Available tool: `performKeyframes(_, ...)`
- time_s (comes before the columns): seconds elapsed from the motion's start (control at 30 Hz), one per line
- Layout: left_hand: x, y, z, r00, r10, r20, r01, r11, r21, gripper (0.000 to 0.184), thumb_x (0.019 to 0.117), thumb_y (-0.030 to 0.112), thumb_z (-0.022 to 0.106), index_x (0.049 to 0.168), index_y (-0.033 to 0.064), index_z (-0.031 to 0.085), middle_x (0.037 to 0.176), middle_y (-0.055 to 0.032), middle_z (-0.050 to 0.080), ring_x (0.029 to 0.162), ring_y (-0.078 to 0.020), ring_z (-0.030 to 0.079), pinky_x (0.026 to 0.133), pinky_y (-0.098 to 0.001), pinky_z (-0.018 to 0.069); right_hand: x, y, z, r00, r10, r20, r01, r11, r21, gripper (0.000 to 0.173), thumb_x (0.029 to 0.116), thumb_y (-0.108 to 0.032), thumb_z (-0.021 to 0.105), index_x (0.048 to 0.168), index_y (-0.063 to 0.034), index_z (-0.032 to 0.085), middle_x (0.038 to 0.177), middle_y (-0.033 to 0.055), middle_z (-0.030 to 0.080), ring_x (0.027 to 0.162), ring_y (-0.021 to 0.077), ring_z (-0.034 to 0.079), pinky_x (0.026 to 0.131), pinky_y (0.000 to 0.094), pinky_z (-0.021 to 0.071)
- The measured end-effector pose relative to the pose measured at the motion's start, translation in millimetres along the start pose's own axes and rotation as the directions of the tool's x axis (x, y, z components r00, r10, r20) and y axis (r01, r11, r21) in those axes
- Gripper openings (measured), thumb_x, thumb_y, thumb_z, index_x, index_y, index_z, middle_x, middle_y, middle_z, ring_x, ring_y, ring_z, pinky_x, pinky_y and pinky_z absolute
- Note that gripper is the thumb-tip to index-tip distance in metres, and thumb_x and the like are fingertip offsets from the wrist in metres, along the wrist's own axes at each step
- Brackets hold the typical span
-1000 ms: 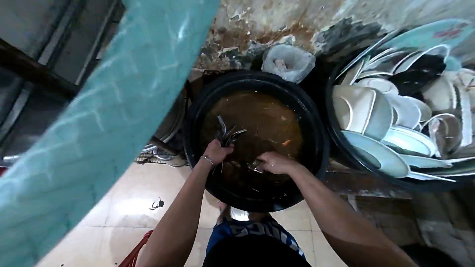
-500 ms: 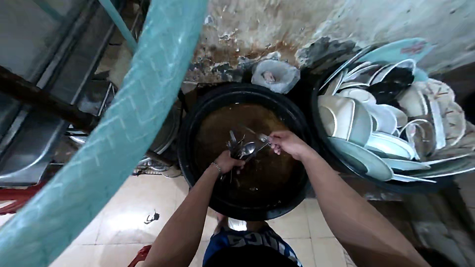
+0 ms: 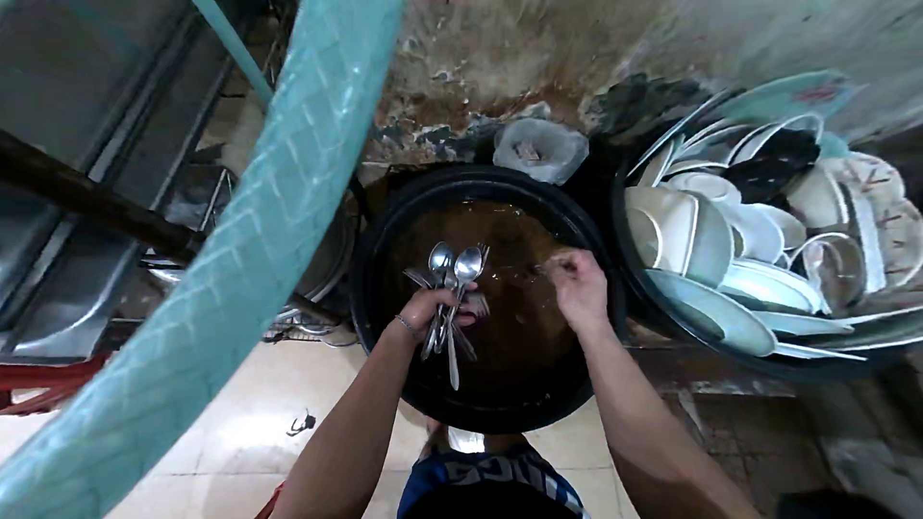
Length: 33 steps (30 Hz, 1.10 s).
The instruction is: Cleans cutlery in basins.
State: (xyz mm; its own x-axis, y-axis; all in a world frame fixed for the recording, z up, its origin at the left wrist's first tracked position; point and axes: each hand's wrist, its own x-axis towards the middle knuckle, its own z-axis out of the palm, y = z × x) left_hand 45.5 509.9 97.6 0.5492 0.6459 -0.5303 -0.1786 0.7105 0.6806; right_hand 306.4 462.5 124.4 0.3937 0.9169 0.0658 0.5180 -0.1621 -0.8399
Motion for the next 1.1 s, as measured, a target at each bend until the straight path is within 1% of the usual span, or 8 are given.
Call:
performKeyframes(0.23,33,-18,7,0.926,0.174,-0.335,-0.012,0.901,0.434,0.026,0.0849,0.004,0.080,0.108,-0.0016,0.070,0.084,-0.0111,0.073,0.070,-0.0192,0.069,0.070,-0.0376,0.0595,31,31,29,0.877,0.480,0.016,-0.387,0.688,0.614,0.025,0.1101,-0.024,0.049,0.128,-0.0068,0.050,0.097,0.0136,0.064,0.073,0.0254,0.070,0.066,0.0445,0.0637)
performKeyframes(0.33,40,-21,11,0.871,0.181,-0.456,0.100,0.844,0.527,0.036,0.0884,0.029,0.083,0.105,0.0004,0.069,0.082,-0.0123,0.070,0.069,-0.0223,0.066,0.068,-0.0427,0.0570,23,68,68,0.777,0.629,-0.016,-0.596,0.743,0.303,0.043,0.1090,-0.028,0.052,0.147,-0.0093,0.043,0.126,0.0216,0.061,0.094,0.0333,0.069,0.077,0.0525,0.0609)
performKeyframes(0.43,33,-9,15,0.863,0.229,-0.450,0.132,0.758,0.639,0.050,0.0883,0.038,0.083,0.117,-0.0008,0.068,0.109,-0.0213,0.071,0.104,-0.0345,0.068,0.094,-0.0573,0.0531,17,71,88,0.696,0.708,0.118,-0.706,0.705,-0.072,0.074,0.1016,-0.025,0.062,0.161,-0.0099,0.021,0.144,0.0279,0.053,0.125,0.0438,0.059,0.101,0.0640,0.0487)
performKeyframes(0.6,41,-1,7,0.887,0.280,-0.368,0.031,0.758,0.652,0.042,0.0958,0.038,0.074,0.117,0.0028,0.068,0.098,-0.0130,0.074,0.093,-0.0264,0.071,0.089,-0.0507,0.0562,13,21,79,0.799,0.583,0.147,-0.600,0.761,0.245,0.033,0.1092,-0.025,0.052,0.133,-0.0035,0.059,0.099,0.0144,0.070,0.075,0.0219,0.069,0.068,0.0395,0.0594)
performKeyframes(0.77,53,6,27,0.961,0.139,-0.237,0.006,0.852,0.523,0.059,0.0901,0.031,0.081,0.135,0.0006,0.060,0.127,-0.0190,0.067,0.119,-0.0282,0.064,0.106,-0.0506,0.0501,19,-31,87,0.860,0.428,0.277,-0.448,0.375,0.812,0.038,0.1136,-0.032,0.033,0.118,-0.0044,0.058,0.095,0.0073,0.065,0.082,0.0186,0.067,0.076,0.0357,0.0595)
performKeyframes(0.83,55,7,32,0.985,0.071,-0.154,0.005,0.896,0.445,0.048,0.0957,0.030,0.075,0.133,0.0030,0.061,0.115,-0.0144,0.070,0.104,-0.0222,0.068,0.095,-0.0434,0.0560,27,-35,98,0.866,0.425,0.265,-0.431,0.362,0.827,0.039,0.1128,-0.035,0.035,0.119,-0.0068,0.062,0.097,0.0053,0.065,0.082,0.0163,0.065,0.075,0.0327,0.0570)
performKeyframes(0.93,51,8,31,0.995,0.012,-0.098,0.019,0.951,0.308,0.025,0.0954,0.018,0.073,0.113,0.0040,0.062,0.076,-0.0036,0.059,0.062,-0.0124,0.058,0.059,-0.0276,0.0540,28,-26,100,0.876,0.420,0.235,-0.475,0.670,0.571,0.044,0.1088,-0.044,0.047,0.130,-0.0104,0.066,0.120,0.0066,0.069,0.107,0.0167,0.065,0.090,0.0393,0.0551)
performKeyframes(1.1,44,10,9,0.985,0.104,-0.138,-0.107,0.994,-0.019,0.013,0.1007,0.013,0.060,0.112,0.0069,0.061,0.080,-0.0008,0.062,0.052,-0.0070,0.051,0.049,-0.0228,0.0485,-11,1,101,0.783,0.467,0.410,-0.619,0.650,0.441,0.072,0.1073,-0.064,0.023,0.143,-0.0089,0.053,0.124,0.0116,0.070,0.106,0.0241,0.070,0.088,0.0455,0.0578)
